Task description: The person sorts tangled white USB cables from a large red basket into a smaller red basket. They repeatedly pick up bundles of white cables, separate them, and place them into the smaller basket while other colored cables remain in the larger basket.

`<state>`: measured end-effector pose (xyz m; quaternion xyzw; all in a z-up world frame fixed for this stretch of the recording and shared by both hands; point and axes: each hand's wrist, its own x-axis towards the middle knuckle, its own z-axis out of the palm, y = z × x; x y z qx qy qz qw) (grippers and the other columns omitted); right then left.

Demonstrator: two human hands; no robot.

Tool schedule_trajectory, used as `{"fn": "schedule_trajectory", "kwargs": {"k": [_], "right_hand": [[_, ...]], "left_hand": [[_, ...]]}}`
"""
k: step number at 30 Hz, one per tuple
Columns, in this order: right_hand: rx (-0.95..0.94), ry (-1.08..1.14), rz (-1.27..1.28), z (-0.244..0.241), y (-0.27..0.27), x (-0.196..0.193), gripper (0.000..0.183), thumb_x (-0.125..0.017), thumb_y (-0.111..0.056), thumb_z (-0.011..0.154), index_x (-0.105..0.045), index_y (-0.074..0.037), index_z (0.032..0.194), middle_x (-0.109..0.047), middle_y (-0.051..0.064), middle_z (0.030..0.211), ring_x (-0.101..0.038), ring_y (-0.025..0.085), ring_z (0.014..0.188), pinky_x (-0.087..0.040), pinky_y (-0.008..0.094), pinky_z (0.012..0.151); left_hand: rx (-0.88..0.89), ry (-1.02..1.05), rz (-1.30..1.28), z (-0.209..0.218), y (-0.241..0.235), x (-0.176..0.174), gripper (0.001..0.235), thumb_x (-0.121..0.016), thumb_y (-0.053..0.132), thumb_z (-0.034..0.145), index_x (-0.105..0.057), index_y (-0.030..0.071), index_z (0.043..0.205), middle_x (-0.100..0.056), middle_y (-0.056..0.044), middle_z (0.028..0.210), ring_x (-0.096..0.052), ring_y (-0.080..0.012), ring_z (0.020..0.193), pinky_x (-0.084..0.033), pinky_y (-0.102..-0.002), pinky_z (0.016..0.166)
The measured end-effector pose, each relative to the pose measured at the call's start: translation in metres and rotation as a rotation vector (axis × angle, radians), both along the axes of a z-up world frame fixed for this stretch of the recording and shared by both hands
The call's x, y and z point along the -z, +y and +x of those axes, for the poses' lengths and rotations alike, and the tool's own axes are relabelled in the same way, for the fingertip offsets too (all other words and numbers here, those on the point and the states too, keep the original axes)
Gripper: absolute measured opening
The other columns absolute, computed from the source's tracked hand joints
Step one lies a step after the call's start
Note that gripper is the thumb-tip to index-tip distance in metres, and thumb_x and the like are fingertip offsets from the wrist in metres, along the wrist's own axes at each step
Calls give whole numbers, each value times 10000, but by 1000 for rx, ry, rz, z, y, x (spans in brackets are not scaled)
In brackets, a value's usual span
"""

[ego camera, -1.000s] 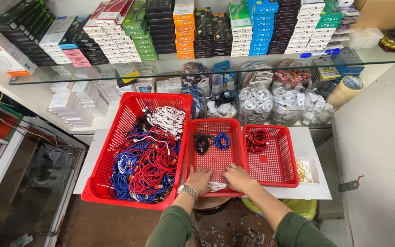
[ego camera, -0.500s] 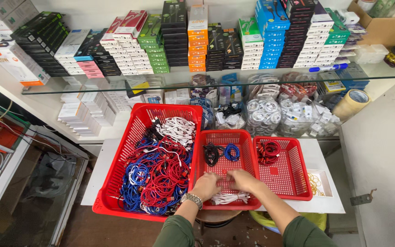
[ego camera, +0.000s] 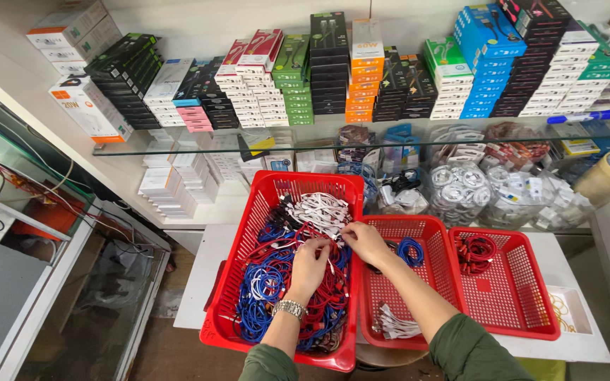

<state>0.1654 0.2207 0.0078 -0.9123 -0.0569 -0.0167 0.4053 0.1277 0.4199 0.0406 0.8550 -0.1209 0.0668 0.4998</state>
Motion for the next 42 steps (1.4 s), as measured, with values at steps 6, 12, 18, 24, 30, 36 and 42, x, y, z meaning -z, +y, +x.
{"fn": "schedule_trajectory", "kwargs": {"k": [6, 12, 18, 24, 30, 36, 42], "right_hand": [[-121, 3, -129, 52, 36, 67, 404, -652, -194, 914, -627, -2, 1269, -643, 241, 1270, -600, 408, 1183, -471, 473, 1008], [-180, 210, -303, 104, 53, 108, 301, -617, -178, 927, -738, -81, 1185, -567, 222, 1389, -571, 382, 1283, -455, 421, 1105], [-138, -6, -209, 105, 50, 84, 170, -695, -134, 864, -743, -55, 1007, -679, 177, 1144, -626, 351, 1159, -500, 447, 1001], [-40, 144, 154, 105, 44, -2, 256, -728, -107, 862, -666, -61, 1106, -739, 110, 911, -725, 234, 766, -578, 394, 673], [-28, 113, 106, 85, 53, -33, 319, -723, -122, 863, -670, -100, 1177, -728, 92, 865, -729, 220, 737, -591, 358, 662], [9, 157, 225, 64, 68, -44, 219, -775, -192, 856, -771, -96, 1053, -814, 62, 934, -762, 149, 808, -573, 297, 711], [113, 348, 310, 71, 67, -6, 282, -682, -329, 946, -769, -89, 1066, -812, 59, 943, -785, 191, 830, -636, 338, 791]], "left_hand": [[-115, 219, 20, 4, 17, 6, 246, -657, 202, 951, -759, 74, 1135, -754, -152, 1011, -727, -303, 899, -555, -381, 813], [-167, 300, -134, 14, 26, -1, 264, -621, 205, 971, -742, 69, 1163, -785, -132, 986, -760, -213, 881, -576, -330, 797], [-194, 384, -236, 39, 29, 3, 285, -591, 200, 994, -724, 41, 1189, -802, -95, 1046, -733, -174, 881, -567, -312, 803], [-217, 464, -584, 59, 29, 20, 347, -533, 194, 1028, -686, -11, 1262, -775, -109, 1108, -724, -151, 970, -581, -289, 890], [-260, 578, -745, 73, 28, 27, 370, -511, 184, 1030, -645, -30, 1300, -759, -132, 1112, -715, -210, 965, -583, -334, 871], [-29, 685, -937, 81, 36, 19, 427, -496, 302, 1079, -578, -13, 1355, -709, -103, 1229, -687, -199, 1106, -542, -349, 979], [-310, 761, -1350, 100, 66, 38, 451, -335, 356, 1068, -556, -36, 1103, -671, -160, 876, -693, -278, 819, -597, -424, 859]]}}
